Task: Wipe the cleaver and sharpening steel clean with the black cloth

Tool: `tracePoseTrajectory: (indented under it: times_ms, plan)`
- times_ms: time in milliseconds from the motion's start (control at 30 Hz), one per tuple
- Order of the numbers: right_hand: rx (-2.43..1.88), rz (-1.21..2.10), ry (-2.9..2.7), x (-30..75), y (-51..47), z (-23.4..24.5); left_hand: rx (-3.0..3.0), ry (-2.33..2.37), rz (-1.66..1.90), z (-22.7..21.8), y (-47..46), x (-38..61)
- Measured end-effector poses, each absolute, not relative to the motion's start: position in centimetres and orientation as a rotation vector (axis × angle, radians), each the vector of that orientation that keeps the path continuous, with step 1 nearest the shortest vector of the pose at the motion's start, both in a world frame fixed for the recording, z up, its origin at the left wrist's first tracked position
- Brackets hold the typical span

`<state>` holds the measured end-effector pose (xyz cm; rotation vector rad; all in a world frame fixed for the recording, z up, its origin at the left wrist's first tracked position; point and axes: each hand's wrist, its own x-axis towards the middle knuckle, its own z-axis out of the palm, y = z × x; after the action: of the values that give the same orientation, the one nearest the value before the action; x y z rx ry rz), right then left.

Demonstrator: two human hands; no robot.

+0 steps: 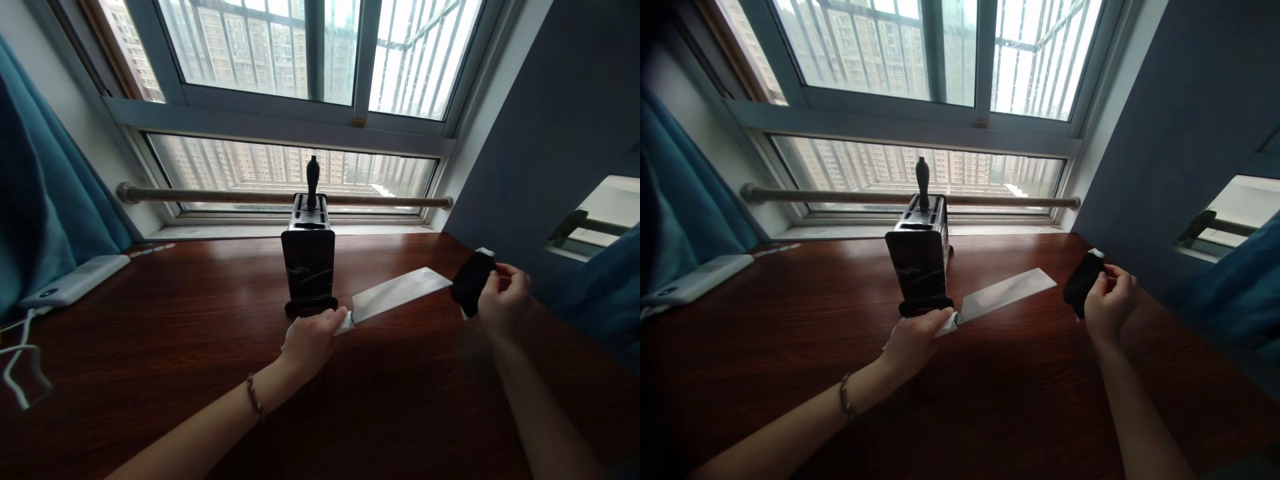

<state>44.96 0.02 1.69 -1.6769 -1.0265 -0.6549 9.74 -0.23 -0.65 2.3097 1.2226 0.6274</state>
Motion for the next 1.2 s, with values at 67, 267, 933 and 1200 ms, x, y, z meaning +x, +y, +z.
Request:
tracePoseTrajectory:
  times_ms: [67,267,933,1200]
  plan:
    - [-1.525,-0.651,-0.983,44.3,-0.1,1.5,2.08,1.108,0.654,-0.4,-0.2,10.1]
    - [-1.414,-0.654,-1.124,42.0,-0.5,1.3,1.423,0.846,0.462,-1.7,-0.2,11.0]
    - [-0.864,0.265,-2.202,32.3,-2.8,-3.6,0.941,0.716,0.252,-3.4,0.4,11.2]
    - [-0.944,0.325,-2.285,32.6,-2.6,-2.8,0.932,0.731,0.231,-3.6,0.7,11.3]
